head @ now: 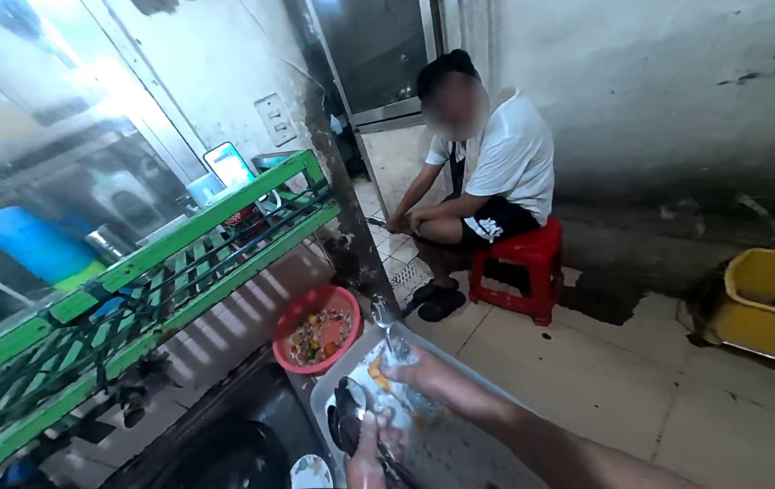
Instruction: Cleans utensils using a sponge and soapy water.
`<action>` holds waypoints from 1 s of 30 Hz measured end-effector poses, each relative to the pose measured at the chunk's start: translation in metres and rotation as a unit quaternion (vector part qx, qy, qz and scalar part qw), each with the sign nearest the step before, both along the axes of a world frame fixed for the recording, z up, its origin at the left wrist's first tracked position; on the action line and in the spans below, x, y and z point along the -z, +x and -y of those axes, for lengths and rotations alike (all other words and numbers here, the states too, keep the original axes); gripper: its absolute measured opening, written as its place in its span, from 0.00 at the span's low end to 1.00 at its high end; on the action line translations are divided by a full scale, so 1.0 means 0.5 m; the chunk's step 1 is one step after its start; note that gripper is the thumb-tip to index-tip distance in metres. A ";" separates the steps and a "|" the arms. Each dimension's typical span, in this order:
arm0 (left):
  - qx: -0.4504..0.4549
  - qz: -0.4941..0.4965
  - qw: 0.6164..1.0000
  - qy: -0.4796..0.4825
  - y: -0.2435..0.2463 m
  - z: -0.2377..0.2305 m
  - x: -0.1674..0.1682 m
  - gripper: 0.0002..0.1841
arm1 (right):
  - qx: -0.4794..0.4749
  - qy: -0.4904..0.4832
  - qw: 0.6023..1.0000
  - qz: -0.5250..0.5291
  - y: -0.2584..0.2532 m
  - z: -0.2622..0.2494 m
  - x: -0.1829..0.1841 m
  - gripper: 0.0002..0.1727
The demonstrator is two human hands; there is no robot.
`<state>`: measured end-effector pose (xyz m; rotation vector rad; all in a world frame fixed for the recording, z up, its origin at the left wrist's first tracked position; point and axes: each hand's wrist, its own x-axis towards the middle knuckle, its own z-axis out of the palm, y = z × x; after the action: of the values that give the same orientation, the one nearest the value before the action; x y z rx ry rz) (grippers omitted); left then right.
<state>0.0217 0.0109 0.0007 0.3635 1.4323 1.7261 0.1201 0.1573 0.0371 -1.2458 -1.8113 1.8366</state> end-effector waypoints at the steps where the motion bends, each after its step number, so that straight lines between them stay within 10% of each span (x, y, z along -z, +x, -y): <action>1: 0.001 0.005 1.000 0.008 -0.003 0.000 -0.001 0.18 | -0.058 0.017 0.997 0.050 0.009 -0.009 -0.004 0.39; 5: 0.068 -0.006 0.998 -0.001 -0.002 0.008 -0.007 0.16 | -0.361 0.108 0.920 0.111 0.012 0.033 0.037 0.25; 9: 0.052 0.020 0.998 -0.034 -0.004 -0.003 -0.004 0.15 | -0.483 0.088 0.853 0.176 0.041 0.039 0.062 0.32; 14: 0.021 0.017 0.998 -0.063 -0.015 -0.011 -0.002 0.13 | -0.216 0.066 0.973 0.051 0.071 -0.013 0.015 0.36; 21: 0.058 -0.050 0.994 -0.079 0.018 -0.004 -0.013 0.10 | -0.022 0.050 0.997 -0.056 0.019 0.017 0.008 0.33; 30: 0.044 -0.020 0.993 -0.103 0.011 -0.010 -0.004 0.06 | -0.080 0.154 0.980 0.094 -0.022 -0.010 0.019 0.34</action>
<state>0.0272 0.0161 0.0027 0.3454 1.5827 1.4919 0.1089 0.1625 0.0274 -1.2198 -2.2540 1.4749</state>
